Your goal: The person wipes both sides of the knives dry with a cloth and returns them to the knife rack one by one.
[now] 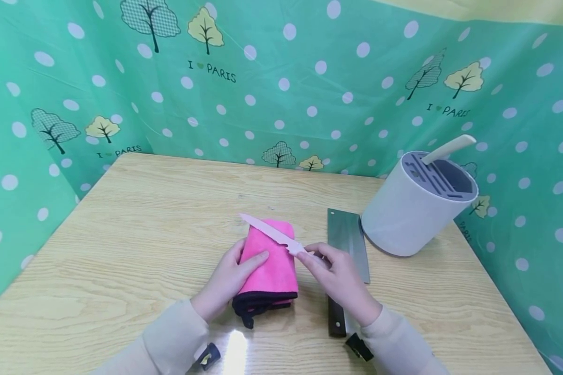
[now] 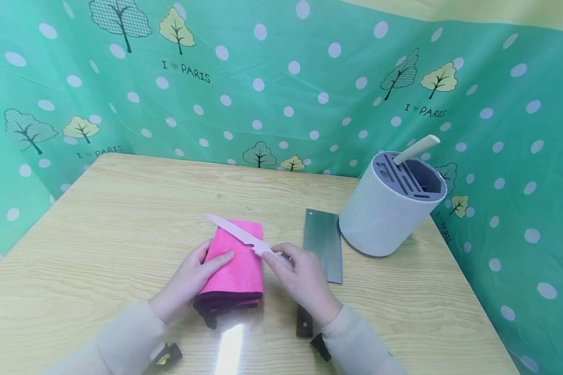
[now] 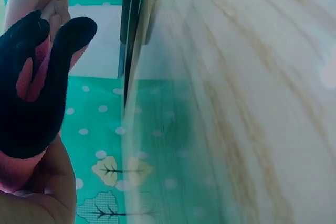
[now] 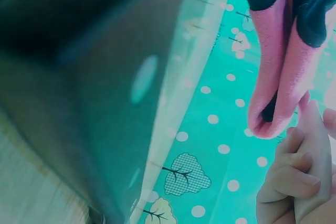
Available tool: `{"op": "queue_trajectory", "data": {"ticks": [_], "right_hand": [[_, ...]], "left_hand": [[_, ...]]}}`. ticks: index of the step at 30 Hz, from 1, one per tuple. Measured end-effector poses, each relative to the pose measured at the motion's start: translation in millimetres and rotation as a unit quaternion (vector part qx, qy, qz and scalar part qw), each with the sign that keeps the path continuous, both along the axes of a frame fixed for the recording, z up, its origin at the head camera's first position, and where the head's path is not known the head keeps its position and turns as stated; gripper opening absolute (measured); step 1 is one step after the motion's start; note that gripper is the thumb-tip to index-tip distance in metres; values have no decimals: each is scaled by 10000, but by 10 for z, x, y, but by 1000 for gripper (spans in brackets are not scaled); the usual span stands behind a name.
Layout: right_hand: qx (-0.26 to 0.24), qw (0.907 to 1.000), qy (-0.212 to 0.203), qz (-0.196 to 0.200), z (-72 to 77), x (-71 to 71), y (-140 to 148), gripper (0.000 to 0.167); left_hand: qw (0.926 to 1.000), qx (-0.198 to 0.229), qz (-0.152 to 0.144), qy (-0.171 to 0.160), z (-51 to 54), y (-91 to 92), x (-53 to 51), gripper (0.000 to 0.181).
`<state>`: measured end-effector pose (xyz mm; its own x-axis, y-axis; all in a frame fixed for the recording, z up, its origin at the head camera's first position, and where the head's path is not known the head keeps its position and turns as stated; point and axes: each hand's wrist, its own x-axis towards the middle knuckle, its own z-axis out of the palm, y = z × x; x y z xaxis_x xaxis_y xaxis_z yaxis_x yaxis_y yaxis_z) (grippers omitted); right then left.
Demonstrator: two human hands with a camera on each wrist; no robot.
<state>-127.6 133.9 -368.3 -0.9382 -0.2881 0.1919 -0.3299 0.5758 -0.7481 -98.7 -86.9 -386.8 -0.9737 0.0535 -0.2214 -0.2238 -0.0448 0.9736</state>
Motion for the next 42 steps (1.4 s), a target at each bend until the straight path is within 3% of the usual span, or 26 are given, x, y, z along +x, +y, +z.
{"op": "queue_trajectory", "data": {"ticks": [5, 12, 22, 34, 42], "right_hand": [[-241, 9972, -708, -61, 82, 3, -3, 23], [-646, 9887, -1346, -147, 138, -32, -4, 29], [-1516, 9615, -2288, -116, 140, -65, -66, 41], [-2332, 9365, -2613, -178, 98, -76, -230, 28], [-2899, 9136, -2831, -339, 64, -80, -380, 27]], "left_hand": [[10000, -44, 85, -8, 9, -13, -7, 55], [9998, -77, 165, 6, 16, -25, -11, 54], [9996, -190, 215, 20, 27, -38, -23, 55], [9982, -440, 331, 222, 47, -31, -60, 59], [9886, -1268, 486, 656, 107, 7, -91, 63]]}}
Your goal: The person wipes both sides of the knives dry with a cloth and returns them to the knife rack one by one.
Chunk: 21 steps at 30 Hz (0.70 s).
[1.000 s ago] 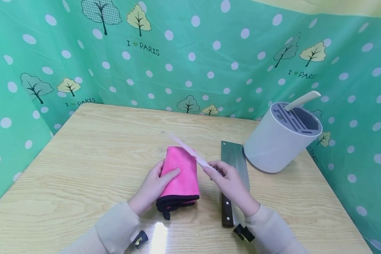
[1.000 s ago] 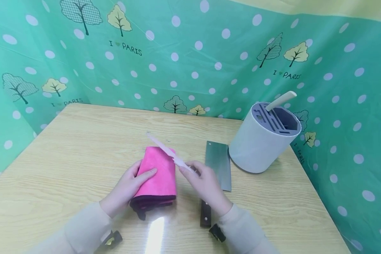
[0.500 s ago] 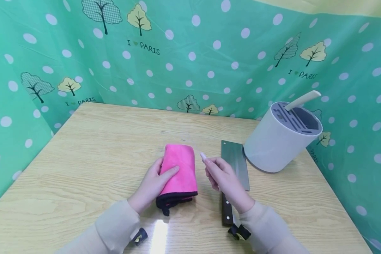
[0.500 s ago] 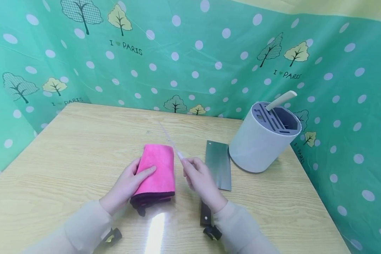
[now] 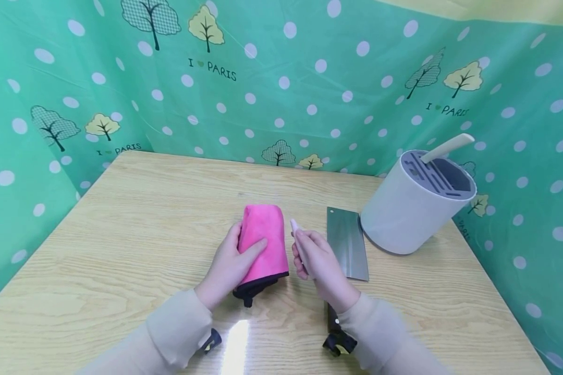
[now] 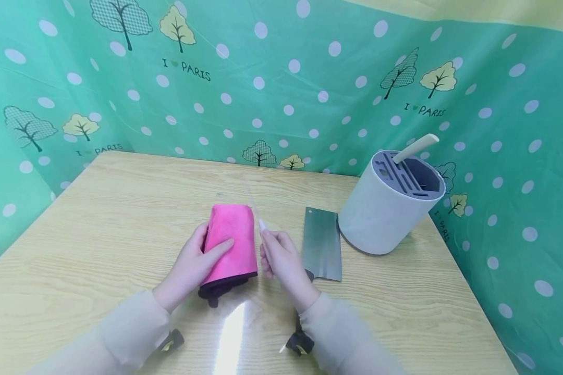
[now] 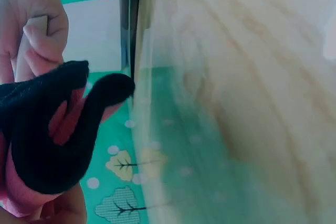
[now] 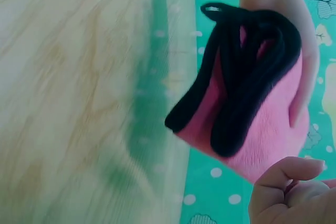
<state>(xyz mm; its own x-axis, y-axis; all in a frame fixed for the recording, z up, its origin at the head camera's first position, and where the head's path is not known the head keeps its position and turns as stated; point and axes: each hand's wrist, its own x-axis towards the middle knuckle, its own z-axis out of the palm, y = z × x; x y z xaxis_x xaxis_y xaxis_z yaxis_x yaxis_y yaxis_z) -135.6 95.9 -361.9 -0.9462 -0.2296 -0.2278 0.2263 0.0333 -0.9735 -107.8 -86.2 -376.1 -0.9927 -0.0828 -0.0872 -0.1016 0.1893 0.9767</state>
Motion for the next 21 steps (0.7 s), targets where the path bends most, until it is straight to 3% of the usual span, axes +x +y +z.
{"op": "queue_trajectory", "data": {"ticks": [3, 8, 15, 21], "right_hand": [[-358, 9992, -144, -46, -27, -1, -76, 24], [-789, 9963, -331, -88, -67, 15, -207, 20], [-960, 9942, -452, -142, -93, 46, -316, 21], [-836, 9955, -450, -79, -98, 51, -342, 23]], "left_hand": [[9995, -262, 52, 174, 40, 32, -2, 68], [9983, -356, -42, 458, 95, 78, 8, 66], [9965, -436, -120, 697, 121, 95, 9, 65], [9968, -472, -115, 633, 142, 91, 9, 65]]}}
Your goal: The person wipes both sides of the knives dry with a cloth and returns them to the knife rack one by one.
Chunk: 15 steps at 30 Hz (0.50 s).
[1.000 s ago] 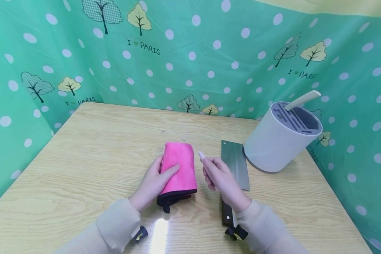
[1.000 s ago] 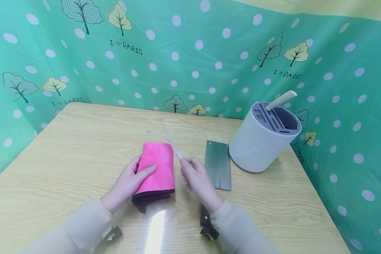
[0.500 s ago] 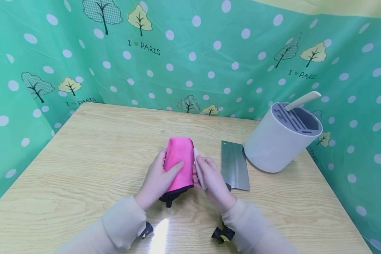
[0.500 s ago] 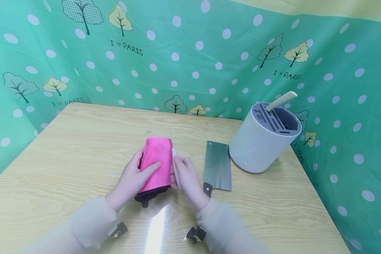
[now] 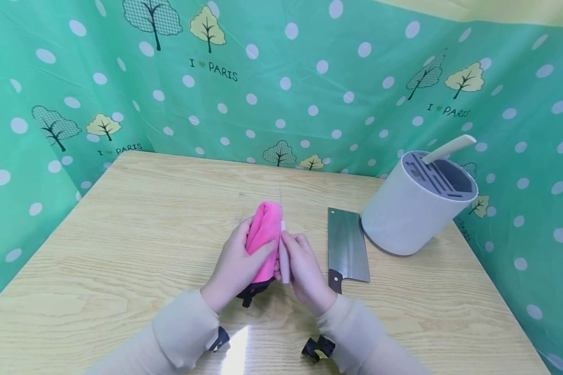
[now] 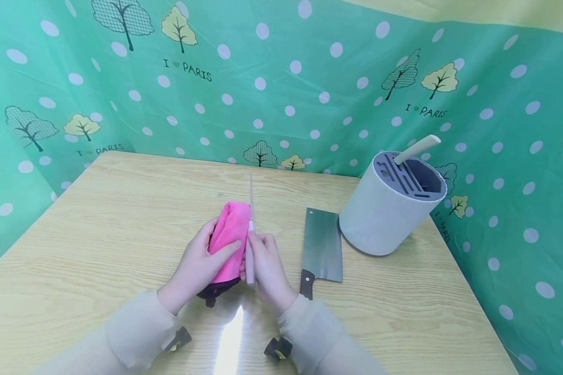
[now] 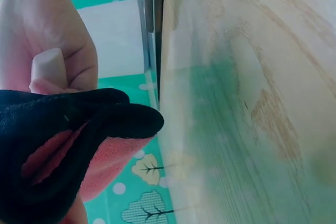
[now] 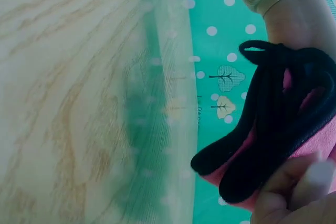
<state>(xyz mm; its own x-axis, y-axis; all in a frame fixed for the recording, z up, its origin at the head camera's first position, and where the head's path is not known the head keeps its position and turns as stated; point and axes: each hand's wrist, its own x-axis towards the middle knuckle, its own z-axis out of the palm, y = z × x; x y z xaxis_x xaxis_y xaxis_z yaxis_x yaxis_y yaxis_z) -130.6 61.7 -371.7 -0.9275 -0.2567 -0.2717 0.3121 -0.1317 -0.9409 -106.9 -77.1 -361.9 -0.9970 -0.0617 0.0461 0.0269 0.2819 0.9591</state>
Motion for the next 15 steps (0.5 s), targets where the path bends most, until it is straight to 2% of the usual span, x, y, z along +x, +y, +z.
{"op": "queue_trajectory", "data": {"ticks": [7, 11, 15], "right_hand": [[564, 9982, 213, -34, -9, 8, 1, 27], [931, 9944, 439, -242, 0, 18, -19, 29], [1020, 9919, 616, -448, 16, 26, -49, 28]], "left_hand": [[9999, -142, 25, -39, 33, 16, 34, 66], [9999, -98, 44, 3, 51, 34, 64, 65], [9999, -64, 58, 111, 63, 54, 80, 62]]}}
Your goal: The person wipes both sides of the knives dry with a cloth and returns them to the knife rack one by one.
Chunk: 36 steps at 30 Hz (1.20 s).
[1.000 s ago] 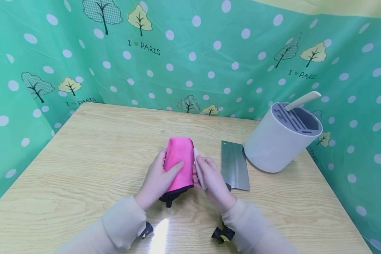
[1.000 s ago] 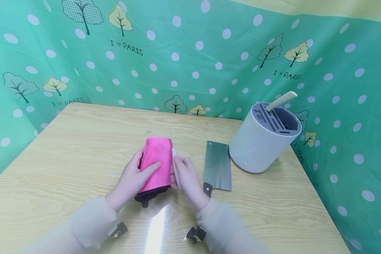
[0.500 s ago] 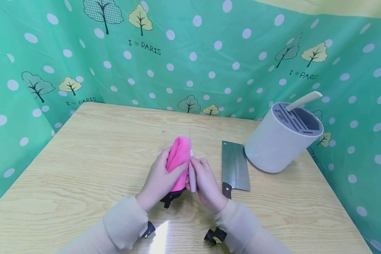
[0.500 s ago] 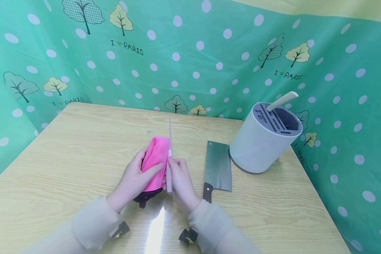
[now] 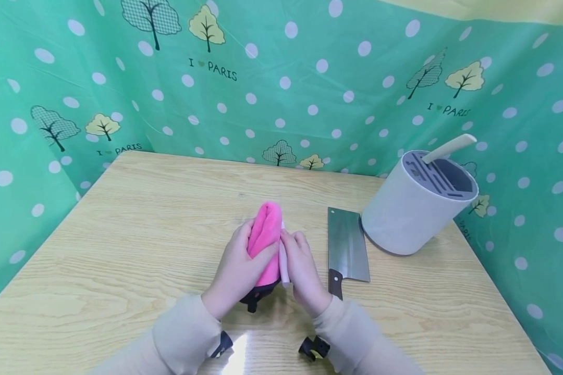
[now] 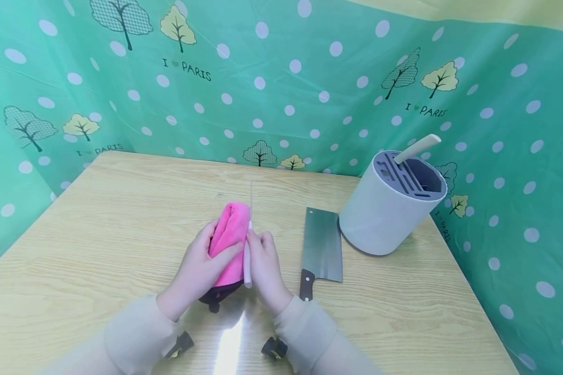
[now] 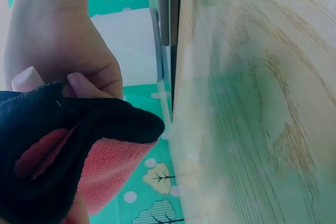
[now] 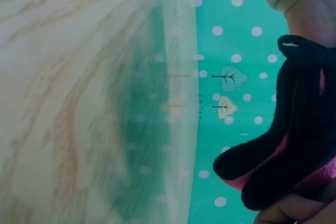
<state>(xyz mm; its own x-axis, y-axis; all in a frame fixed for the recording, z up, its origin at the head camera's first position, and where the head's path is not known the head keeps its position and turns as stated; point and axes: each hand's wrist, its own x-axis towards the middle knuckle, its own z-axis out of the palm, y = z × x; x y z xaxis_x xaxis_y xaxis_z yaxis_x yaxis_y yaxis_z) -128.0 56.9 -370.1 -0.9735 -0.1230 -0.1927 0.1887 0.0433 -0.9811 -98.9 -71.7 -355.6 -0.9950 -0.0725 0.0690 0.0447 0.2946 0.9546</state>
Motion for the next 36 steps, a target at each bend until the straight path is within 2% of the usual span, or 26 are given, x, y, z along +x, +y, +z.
{"op": "queue_trajectory", "data": {"ticks": [6, 14, 23, 30, 36], "right_hand": [[-85, 9998, 166, -110, 3, -3, -37, 27], [48, 9994, 276, -199, -4, -45, -55, 29], [-16, 9990, 180, -407, -13, -112, -55, 27], [-200, 9976, 175, -637, -38, -198, -59, 26], [-467, 9967, 58, -658, -48, -256, -44, 21]], "left_hand": [[9999, -109, 100, 59, 10, 11, 33, 61], [9994, -194, 200, 217, 8, 31, 73, 58], [9989, -269, 156, 338, -17, 59, 116, 54], [9994, -160, 57, 295, 11, 88, 181, 52], [9998, 38, -76, 181, -5, 128, 236, 50]]}}
